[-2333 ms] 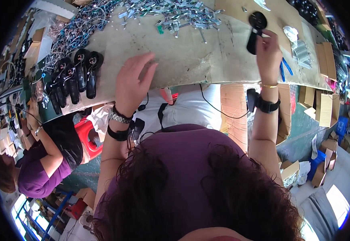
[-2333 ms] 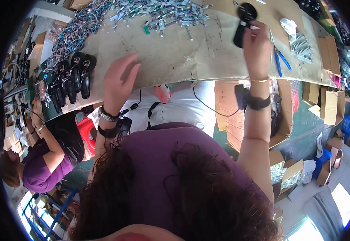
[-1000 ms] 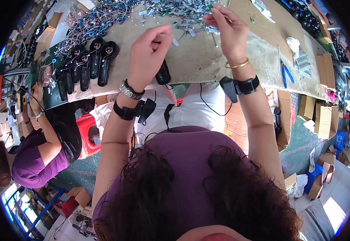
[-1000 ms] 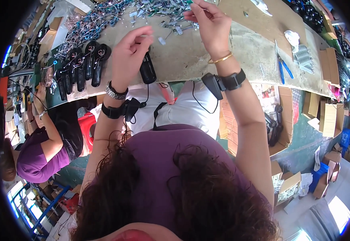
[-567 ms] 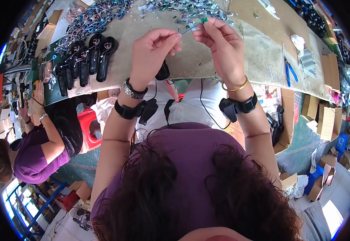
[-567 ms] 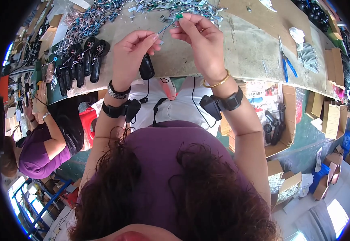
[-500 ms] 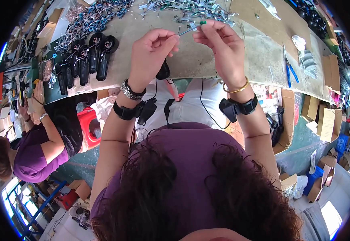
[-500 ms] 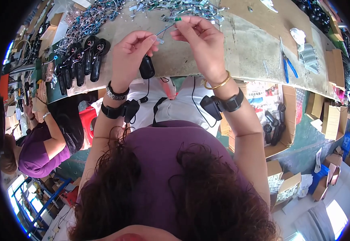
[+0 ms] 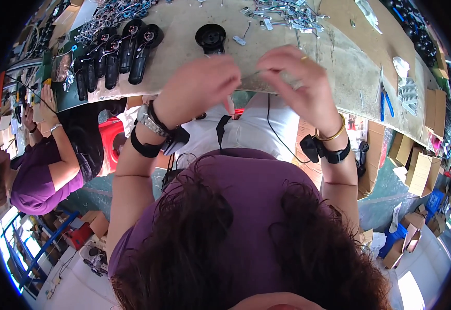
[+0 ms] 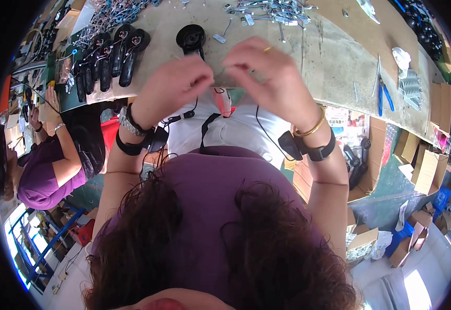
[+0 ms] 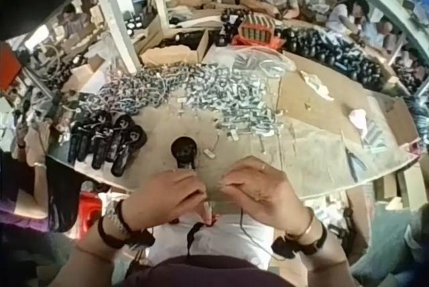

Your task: Assembling plastic components onto hair dryer handles at a manufacturing workbench.

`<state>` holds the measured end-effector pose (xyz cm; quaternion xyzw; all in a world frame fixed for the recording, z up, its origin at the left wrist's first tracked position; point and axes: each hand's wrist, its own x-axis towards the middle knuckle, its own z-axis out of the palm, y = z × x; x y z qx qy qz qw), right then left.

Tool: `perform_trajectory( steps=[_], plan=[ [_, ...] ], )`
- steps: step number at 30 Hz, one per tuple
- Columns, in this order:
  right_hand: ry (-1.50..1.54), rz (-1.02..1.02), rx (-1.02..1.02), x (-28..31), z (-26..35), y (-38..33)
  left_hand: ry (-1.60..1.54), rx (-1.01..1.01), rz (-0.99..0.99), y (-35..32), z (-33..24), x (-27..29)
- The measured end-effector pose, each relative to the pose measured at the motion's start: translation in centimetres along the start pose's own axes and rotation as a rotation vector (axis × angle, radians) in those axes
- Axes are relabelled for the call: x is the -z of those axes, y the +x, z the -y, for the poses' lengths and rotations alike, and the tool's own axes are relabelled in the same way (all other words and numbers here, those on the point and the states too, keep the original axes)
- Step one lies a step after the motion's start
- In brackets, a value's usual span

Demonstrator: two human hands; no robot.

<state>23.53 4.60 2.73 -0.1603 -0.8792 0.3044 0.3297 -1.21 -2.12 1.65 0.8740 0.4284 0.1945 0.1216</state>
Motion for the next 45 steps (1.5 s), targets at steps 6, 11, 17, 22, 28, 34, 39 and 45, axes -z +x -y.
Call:
perform_trajectory(
  steps=[6,11,17,22,28,34,39,45],
  plan=[
    [0.448,-0.510,-0.472,-1.5,-1.2,-1.2,-0.159,0.647,-0.442,-0.4,2.0,-1.0],
    [0.538,-0.598,-0.522,-2.8,-1.6,-0.9,0.070,0.585,-0.522,0.8,1.8,-3.4],
    [0.534,-0.632,-0.477,-3.3,-1.8,-0.7,-0.346,0.613,-0.517,0.5,3.3,-3.7],
    [0.534,-0.733,-0.288,-3.5,-2.5,1.0,-1.610,0.716,-0.400,0.4,1.1,0.0],
    [0.617,-0.823,-0.211,-4.8,-1.9,4.1,-1.962,0.613,-0.036,0.3,0.7,0.1],
    [0.569,-1.027,-0.326,-5.5,-2.0,4.9,-1.946,0.407,-0.206,-0.3,0.0,-3.6],
    [0.460,-1.128,-0.449,-5.1,-2.3,5.3,-1.550,0.398,-0.468,-0.9,-1.5,-6.8],
    [0.586,-1.281,-0.393,-4.9,-3.4,6.1,-2.146,0.403,-0.632,0.9,-2.7,-7.7]
  ],
)
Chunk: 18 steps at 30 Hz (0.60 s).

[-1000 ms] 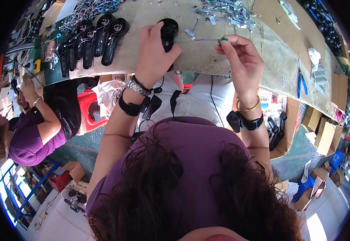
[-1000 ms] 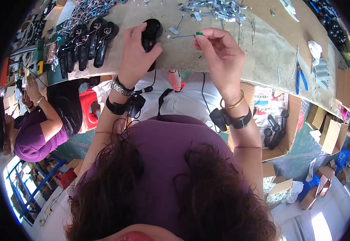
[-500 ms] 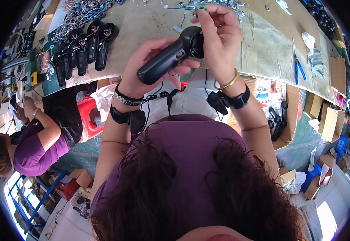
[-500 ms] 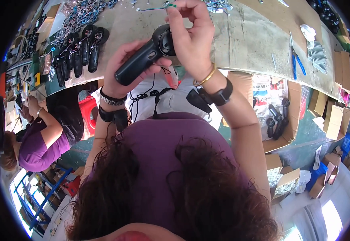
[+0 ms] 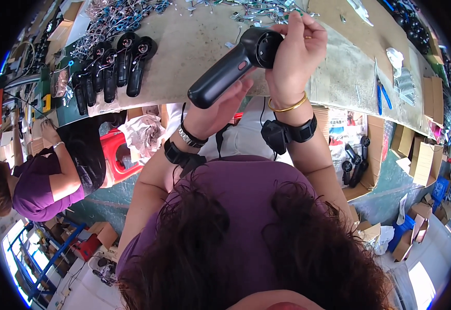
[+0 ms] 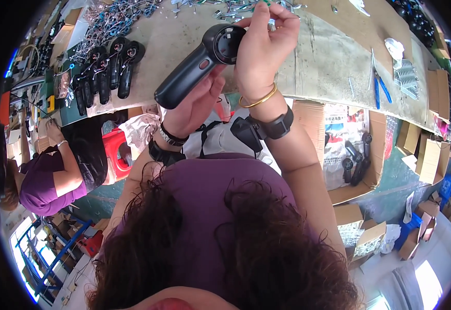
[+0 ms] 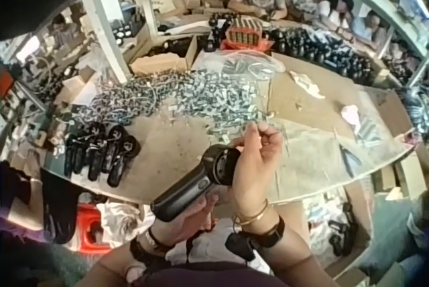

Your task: Assembling plastic components onto hair dryer handles at a manufacturing workbench.

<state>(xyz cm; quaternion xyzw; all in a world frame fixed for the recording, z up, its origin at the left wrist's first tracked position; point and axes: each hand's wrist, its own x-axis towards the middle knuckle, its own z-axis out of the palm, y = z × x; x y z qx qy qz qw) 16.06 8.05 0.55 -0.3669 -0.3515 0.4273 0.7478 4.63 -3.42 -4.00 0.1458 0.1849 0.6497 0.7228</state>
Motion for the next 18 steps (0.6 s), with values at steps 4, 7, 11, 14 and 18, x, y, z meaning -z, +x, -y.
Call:
perform_trajectory(
  steps=[4,7,11,14,18],
  plan=[
    [0.013,-0.008,-0.046,-0.4,-1.7,-1.0,0.400,-0.236,-0.060,0.4,1.1,-0.9],
    [-0.022,0.042,0.046,-0.9,-2.3,-2.0,0.545,-0.363,-0.207,1.7,-0.1,-2.4],
    [-0.168,0.210,0.306,-0.8,0.0,-2.2,0.261,-0.356,-0.212,2.2,-3.4,-2.7],
    [-0.154,0.400,0.288,1.0,2.6,-2.4,0.267,-0.288,-0.162,1.8,-5.5,-2.0],
    [-0.452,0.608,0.687,2.1,3.7,-2.6,0.253,-0.321,-0.186,1.1,-6.2,-1.7]
  ],
)
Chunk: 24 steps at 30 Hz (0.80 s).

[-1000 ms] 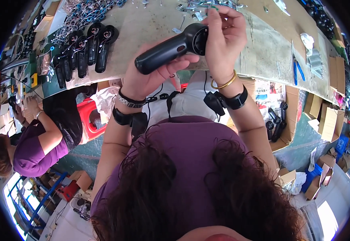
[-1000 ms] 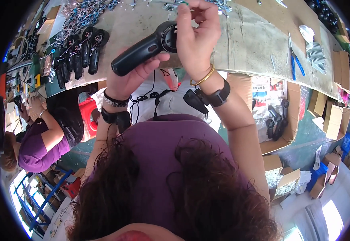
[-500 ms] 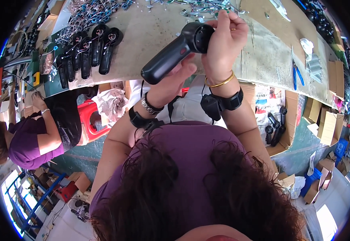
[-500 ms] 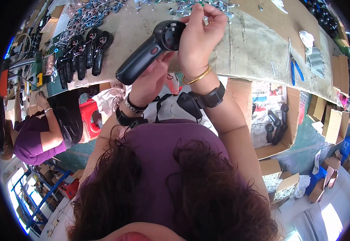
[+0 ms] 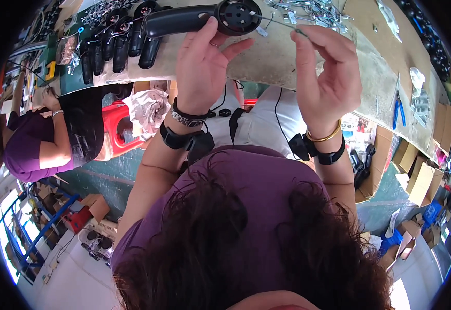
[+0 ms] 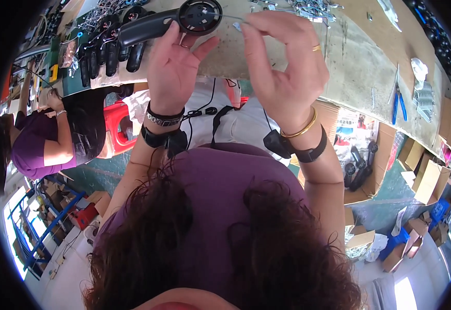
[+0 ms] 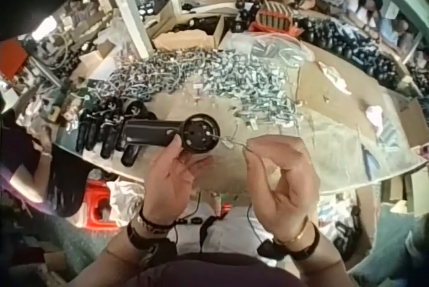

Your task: Assembling plastic components onto hair dryer handles at a manufacturing workbench.

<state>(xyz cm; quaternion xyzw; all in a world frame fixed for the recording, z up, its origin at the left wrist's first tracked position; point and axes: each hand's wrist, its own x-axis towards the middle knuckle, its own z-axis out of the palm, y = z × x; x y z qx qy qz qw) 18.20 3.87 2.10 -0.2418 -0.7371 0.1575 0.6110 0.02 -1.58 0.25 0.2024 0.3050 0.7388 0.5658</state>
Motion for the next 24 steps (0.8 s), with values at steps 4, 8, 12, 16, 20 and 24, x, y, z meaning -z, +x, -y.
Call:
perform_trajectory(
  steps=[4,8,12,16,20,24],
  plan=[
    [-0.057,0.043,0.083,0.1,0.1,0.4,0.116,-0.029,0.044,0.4,0.2,0.6],
    [-0.122,0.074,0.064,-0.2,1.3,0.8,0.142,-0.029,0.101,0.3,0.2,0.9],
    [-0.131,0.077,0.072,-0.4,1.3,0.7,0.143,-0.040,0.109,0.1,0.4,1.0],
    [-0.168,0.084,0.074,-0.3,1.1,0.4,0.128,-0.018,0.125,-0.3,0.4,0.4],
    [-0.159,0.102,0.108,-0.2,1.3,0.8,0.132,-0.018,0.162,-0.1,0.4,0.5],
    [-0.143,0.106,0.149,-0.4,1.4,0.7,0.143,-0.029,0.092,0.0,0.5,0.6]
  ],
)
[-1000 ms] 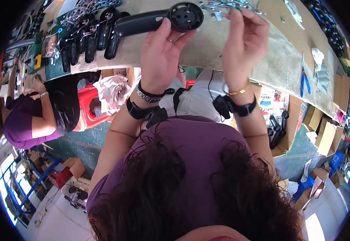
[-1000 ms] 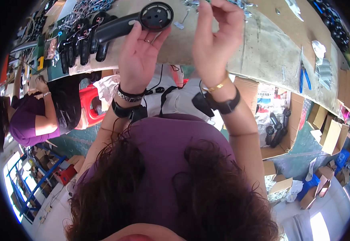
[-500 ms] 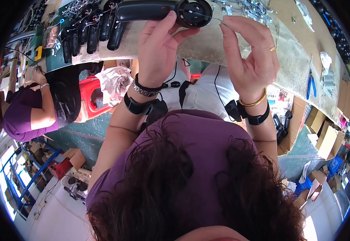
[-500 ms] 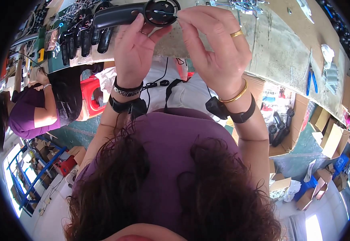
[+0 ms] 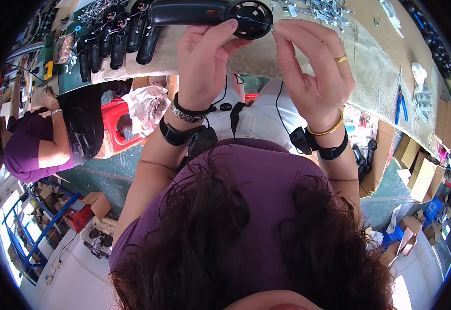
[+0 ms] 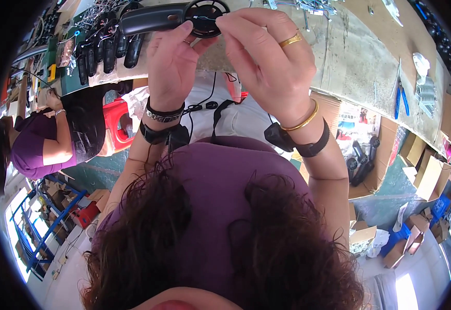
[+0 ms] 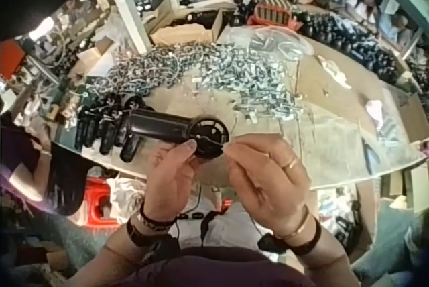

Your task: Assembling plastic components onto hair dryer handles at a manufacturing workbench.

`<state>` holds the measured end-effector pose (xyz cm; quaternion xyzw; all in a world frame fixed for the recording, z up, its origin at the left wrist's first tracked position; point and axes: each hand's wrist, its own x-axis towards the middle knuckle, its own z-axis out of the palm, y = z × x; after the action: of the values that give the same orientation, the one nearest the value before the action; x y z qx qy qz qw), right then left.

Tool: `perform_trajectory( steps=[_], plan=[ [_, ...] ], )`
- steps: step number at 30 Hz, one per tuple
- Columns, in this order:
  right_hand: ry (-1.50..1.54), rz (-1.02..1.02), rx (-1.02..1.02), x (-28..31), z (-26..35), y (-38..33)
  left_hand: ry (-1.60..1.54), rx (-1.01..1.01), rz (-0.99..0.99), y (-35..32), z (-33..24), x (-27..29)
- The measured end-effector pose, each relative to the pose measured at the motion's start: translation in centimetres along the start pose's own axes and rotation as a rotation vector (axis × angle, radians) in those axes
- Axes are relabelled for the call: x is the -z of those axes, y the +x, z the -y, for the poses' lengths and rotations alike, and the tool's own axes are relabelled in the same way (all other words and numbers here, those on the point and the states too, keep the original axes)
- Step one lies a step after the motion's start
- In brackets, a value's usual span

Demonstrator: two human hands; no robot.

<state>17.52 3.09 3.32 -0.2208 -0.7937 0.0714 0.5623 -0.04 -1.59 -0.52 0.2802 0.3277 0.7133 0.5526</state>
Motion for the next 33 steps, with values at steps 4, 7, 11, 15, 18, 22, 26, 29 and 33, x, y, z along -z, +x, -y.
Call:
perform_trajectory(
  steps=[4,7,11,15,18,22,26,29,33],
  plan=[
    [0.059,0.050,-0.045,0.3,-0.3,-0.6,-0.044,-0.043,-0.059,0.2,0.2,-0.4],
    [0.068,0.082,-0.044,0.3,-0.1,-0.9,-0.037,-0.021,-0.089,0.2,0.3,-0.5],
    [0.086,0.107,-0.002,0.1,-0.3,-1.3,-0.020,-0.011,-0.122,0.1,0.2,-0.8],
    [0.099,0.119,0.014,0.1,-0.2,-1.4,0.000,-0.034,-0.135,0.2,0.6,-0.5],
    [0.110,0.123,0.015,0.0,-0.1,-1.4,-0.012,-0.044,-0.136,0.2,0.7,-0.9],
    [0.124,0.159,0.030,0.1,0.0,-1.4,-0.040,-0.023,-0.153,0.2,0.9,-1.2],
    [0.129,0.225,0.042,0.1,0.0,-1.6,-0.018,-0.001,-0.197,0.3,1.4,-0.7],
    [0.138,0.215,0.035,-0.1,0.0,-2.0,-0.015,-0.034,-0.205,0.3,1.7,-0.6],
    [0.136,0.086,-0.048,-0.5,-0.5,-2.4,0.041,0.039,-0.242,0.4,1.9,-0.7]
  ],
)
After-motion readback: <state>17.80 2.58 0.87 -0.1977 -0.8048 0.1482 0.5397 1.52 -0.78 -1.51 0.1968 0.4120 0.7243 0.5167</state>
